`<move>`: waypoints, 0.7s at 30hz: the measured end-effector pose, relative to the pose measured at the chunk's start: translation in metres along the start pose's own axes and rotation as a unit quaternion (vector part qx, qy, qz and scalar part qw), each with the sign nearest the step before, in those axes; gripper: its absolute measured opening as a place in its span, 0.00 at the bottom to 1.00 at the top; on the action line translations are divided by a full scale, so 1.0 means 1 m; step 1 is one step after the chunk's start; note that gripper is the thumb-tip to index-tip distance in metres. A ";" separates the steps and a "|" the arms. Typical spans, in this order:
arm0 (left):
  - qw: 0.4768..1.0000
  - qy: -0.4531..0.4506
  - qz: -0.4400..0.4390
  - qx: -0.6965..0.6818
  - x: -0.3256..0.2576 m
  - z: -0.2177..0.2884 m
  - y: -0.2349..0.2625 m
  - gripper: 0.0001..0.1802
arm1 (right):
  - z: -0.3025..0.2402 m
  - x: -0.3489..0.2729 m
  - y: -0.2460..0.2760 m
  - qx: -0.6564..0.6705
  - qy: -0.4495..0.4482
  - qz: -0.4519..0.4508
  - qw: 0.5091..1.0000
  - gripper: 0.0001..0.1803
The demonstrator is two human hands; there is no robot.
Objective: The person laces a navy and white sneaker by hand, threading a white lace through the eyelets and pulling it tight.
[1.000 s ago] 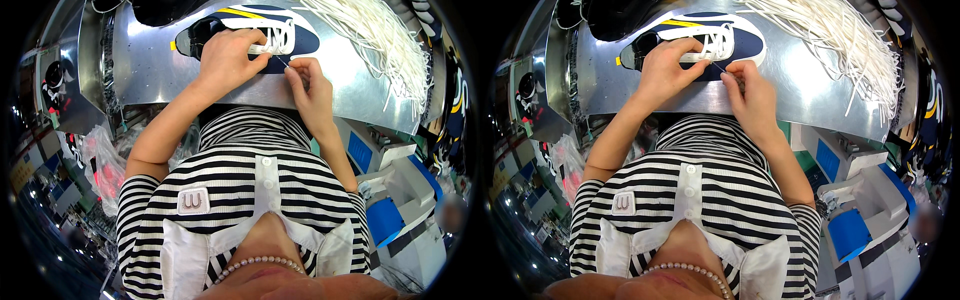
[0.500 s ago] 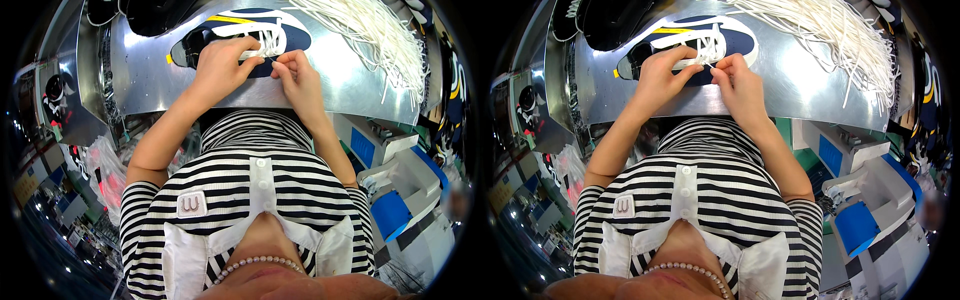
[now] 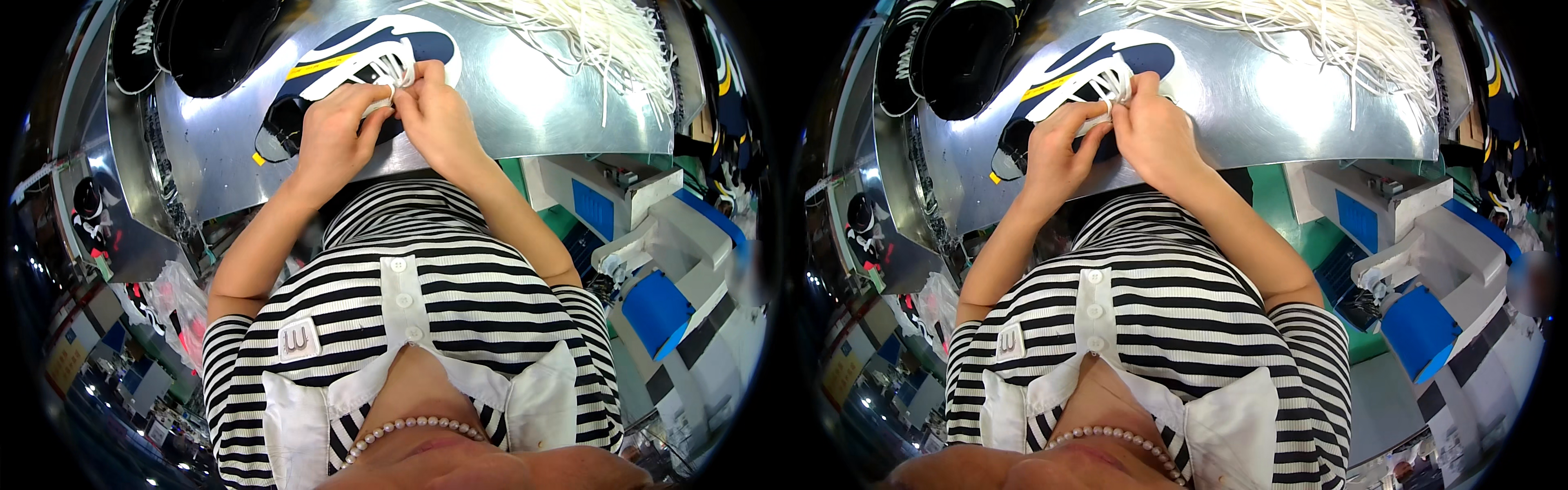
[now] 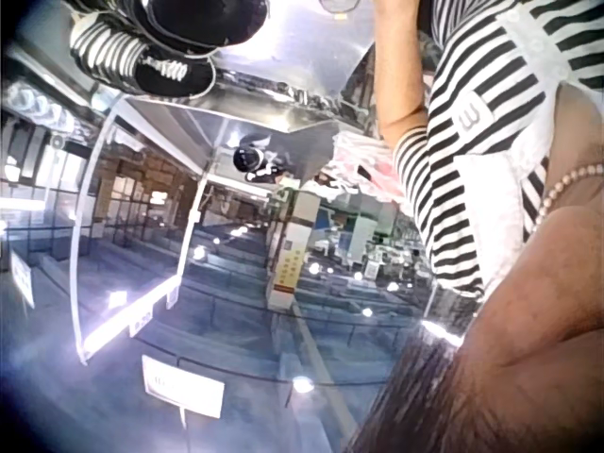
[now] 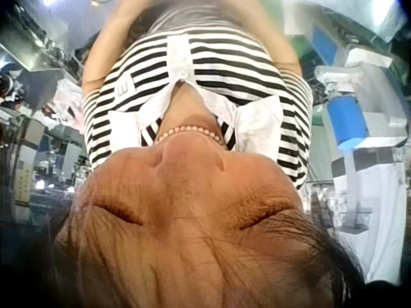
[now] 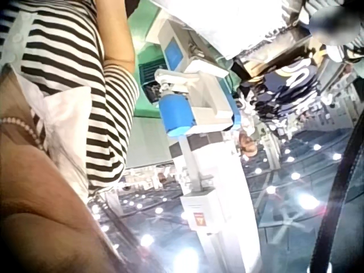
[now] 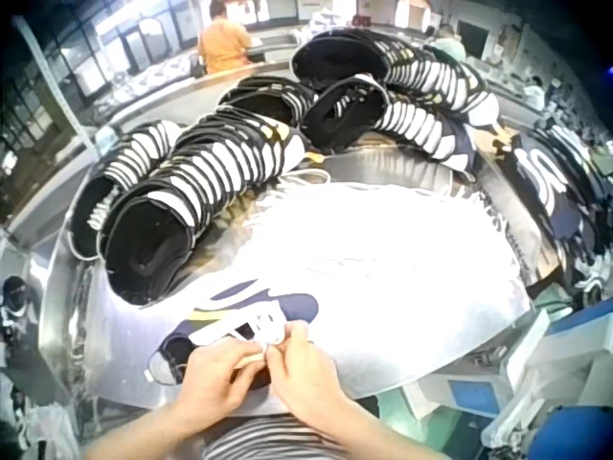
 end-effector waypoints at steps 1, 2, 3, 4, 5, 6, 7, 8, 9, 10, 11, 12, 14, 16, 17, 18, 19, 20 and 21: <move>1.000 -0.010 0.008 0.010 0.000 0.000 0.002 0.11 | -0.001 -0.003 0.006 -0.014 0.024 -0.016 1.000 0.16; 0.999 -0.022 0.020 0.044 -0.003 0.000 0.006 0.11 | -0.002 -0.010 0.016 -0.027 0.048 -0.032 0.998 0.15; 0.997 -0.036 0.033 0.063 -0.006 -0.001 0.010 0.11 | -0.003 -0.016 0.029 -0.041 0.073 -0.046 0.995 0.15; 0.994 -0.048 0.047 0.084 -0.012 -0.003 0.015 0.11 | 0.000 -0.021 0.046 -0.054 0.050 -0.061 0.995 0.14; 0.991 -0.060 0.061 0.103 -0.016 -0.005 0.019 0.11 | 0.000 -0.023 0.064 -0.070 0.028 -0.075 0.994 0.13; 0.989 -0.069 0.073 0.109 -0.019 -0.005 0.021 0.12 | 0.003 -0.019 0.083 -0.058 -0.004 -0.020 0.998 0.11; 0.988 -0.088 0.069 0.105 -0.021 -0.004 0.020 0.12 | -0.007 -0.012 0.094 -0.073 0.009 0.003 0.997 0.10; 0.987 -0.108 0.066 0.101 -0.023 -0.005 0.018 0.11 | -0.029 -0.004 0.086 -0.008 0.124 -0.010 0.992 0.09; 0.984 -0.133 0.063 0.095 -0.022 -0.005 0.016 0.11 | -0.050 0.001 0.071 0.056 0.237 -0.019 0.970 0.09; 0.982 -0.142 0.067 0.102 -0.023 -0.004 0.015 0.11 | -0.059 0.005 0.051 0.019 0.284 -0.074 0.956 0.09; 0.980 -0.151 0.071 0.112 -0.023 -0.003 0.015 0.11 | -0.065 0.009 0.035 -0.018 0.332 -0.128 0.935 0.09; 0.977 -0.160 0.076 0.122 -0.024 -0.002 0.015 0.11 | -0.062 0.015 0.021 -0.149 0.334 -0.183 0.913 0.13; 0.976 -0.155 0.067 0.138 -0.027 -0.007 0.018 0.12 | -0.058 0.021 0.016 -0.274 0.265 -0.203 0.902 0.11; 0.973 -0.174 0.078 0.132 -0.031 -0.006 0.017 0.12 | -0.050 0.019 0.008 -0.345 0.199 -0.213 0.892 0.12; 0.971 -0.185 0.082 0.129 -0.032 -0.006 0.016 0.12 | -0.051 0.021 0.006 -0.316 0.192 -0.220 0.903 0.11; 0.968 -0.193 0.091 0.131 -0.033 -0.008 0.014 0.13 | -0.050 0.023 0.006 -0.287 0.181 -0.225 0.913 0.11; 0.969 -0.191 0.090 0.127 -0.033 -0.008 0.014 0.13 | -0.049 0.027 0.006 -0.258 0.169 -0.228 0.923 0.11; 0.970 -0.190 0.089 0.122 -0.034 -0.009 0.014 0.12 | -0.041 0.033 0.006 -0.174 0.147 -0.243 0.943 0.12; 0.971 -0.191 0.087 0.116 -0.033 -0.009 0.014 0.12 | -0.036 0.037 0.006 -0.146 0.137 -0.244 0.949 0.11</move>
Point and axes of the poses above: each hand's wrist, its own x-axis towards the middle knuckle, its own y-axis out of the back of the hand, z = x × y, the point moved 3 cm from there along x, towards the middle knuckle, and after that the axes turned 7 degrees about x, right-handed, at the moved point
